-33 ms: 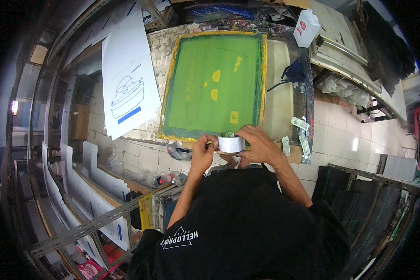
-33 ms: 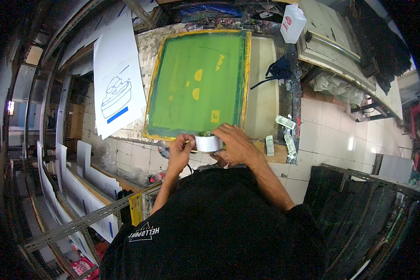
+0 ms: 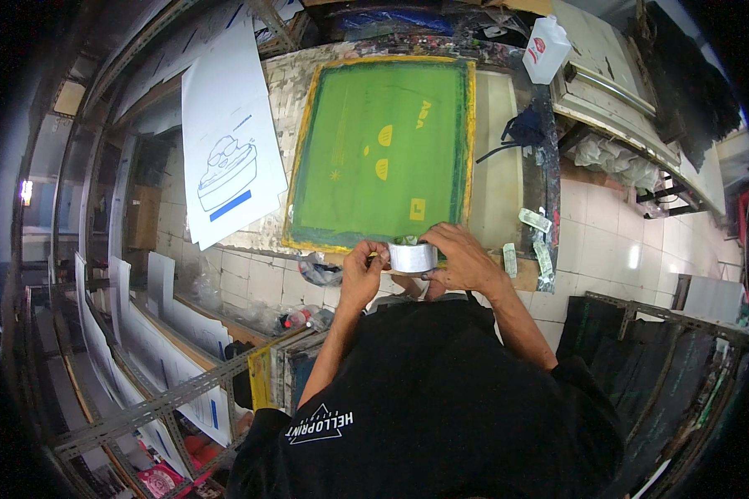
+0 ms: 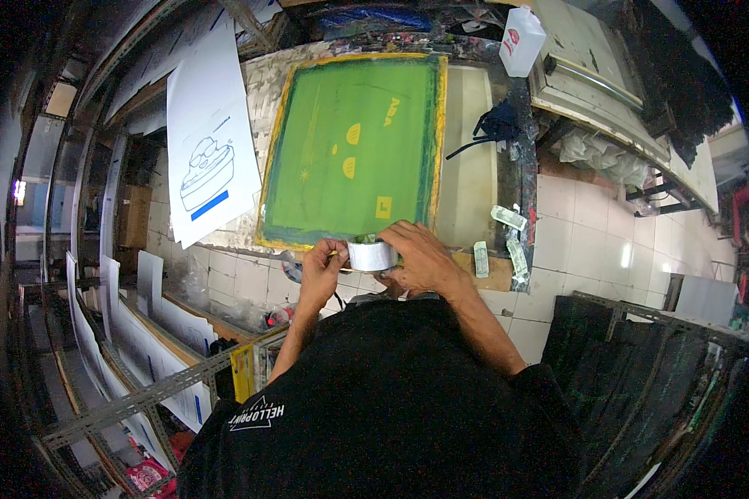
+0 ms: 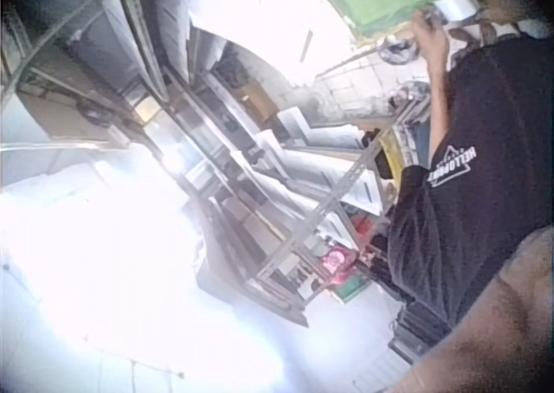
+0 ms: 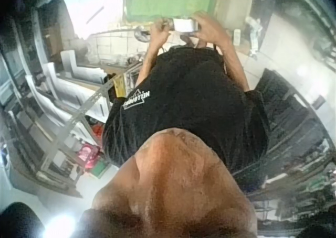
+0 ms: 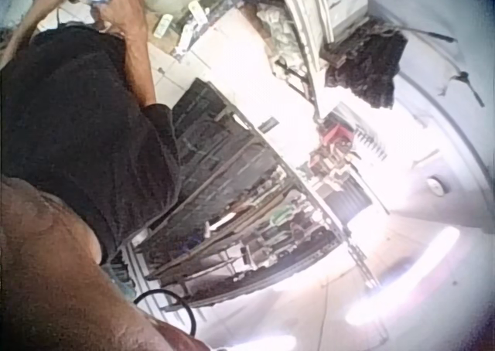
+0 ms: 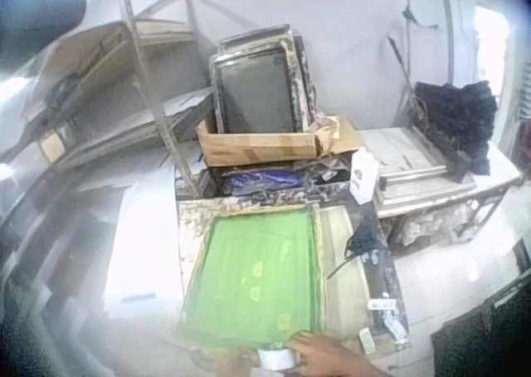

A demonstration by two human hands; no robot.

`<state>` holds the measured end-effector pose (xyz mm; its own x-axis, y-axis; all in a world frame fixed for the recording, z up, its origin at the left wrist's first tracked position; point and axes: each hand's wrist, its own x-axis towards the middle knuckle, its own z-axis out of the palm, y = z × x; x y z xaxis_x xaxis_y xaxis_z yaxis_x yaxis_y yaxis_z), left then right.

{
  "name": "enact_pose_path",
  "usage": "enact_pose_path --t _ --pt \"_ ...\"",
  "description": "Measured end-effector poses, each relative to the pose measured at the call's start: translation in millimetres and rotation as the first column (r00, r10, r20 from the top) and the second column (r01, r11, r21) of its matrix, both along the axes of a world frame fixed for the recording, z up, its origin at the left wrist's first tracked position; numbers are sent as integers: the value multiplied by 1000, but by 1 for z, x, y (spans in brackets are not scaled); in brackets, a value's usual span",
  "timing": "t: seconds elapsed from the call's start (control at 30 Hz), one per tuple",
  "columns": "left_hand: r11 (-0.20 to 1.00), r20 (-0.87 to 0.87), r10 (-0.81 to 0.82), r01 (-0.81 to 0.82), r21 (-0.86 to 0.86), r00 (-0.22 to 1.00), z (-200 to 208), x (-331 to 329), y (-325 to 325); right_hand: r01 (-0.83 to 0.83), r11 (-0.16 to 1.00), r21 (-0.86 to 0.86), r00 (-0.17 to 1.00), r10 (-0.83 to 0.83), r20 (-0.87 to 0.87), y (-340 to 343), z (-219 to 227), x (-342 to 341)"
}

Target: The person prepares a screen printing frame by applying tape to its edges and using a squeegee to smooth the surface. They then use a utility knife to cut a strip of tape on the frame and clean the edges with a cloth.

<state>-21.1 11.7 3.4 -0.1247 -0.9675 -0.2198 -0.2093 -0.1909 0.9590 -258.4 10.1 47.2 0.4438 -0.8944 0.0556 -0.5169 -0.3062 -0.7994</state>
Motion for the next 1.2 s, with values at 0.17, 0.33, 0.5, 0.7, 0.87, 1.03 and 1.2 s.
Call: enact_pose_path --t 0.17,0.33,0.5,0.7,0.87,1.03,1.2 --pt "999 -33 -37 37 24 999 -2 -1 -1 13 1000 -25 1000 -12 20 4 -2 -6" --pt "991 -105 -110 117 61 988 -3 -7 -10 61 998 -8 998 -61 -7 12 -8 -13" --pt "980 -74 -189 193 50 979 -17 -2 -25 144 989 -16 989 -145 -41 14 -9 -8" --pt "963 53 -267 268 -23 962 -17 21 -53 225 974 -9 972 -226 -59 9 -4 23" --pt "982 90 -150 159 -99 985 2 41 -70 301 953 40 953 -298 -58 -3 10 54" --pt "983 12 -183 183 -27 983 -8 65 -84 343 939 -21 929 -342 -142 -18 18 77" --pt "991 -14 -135 134 -25 991 -2 85 -96 360 933 -16 894 -349 -281 -31 20 91"
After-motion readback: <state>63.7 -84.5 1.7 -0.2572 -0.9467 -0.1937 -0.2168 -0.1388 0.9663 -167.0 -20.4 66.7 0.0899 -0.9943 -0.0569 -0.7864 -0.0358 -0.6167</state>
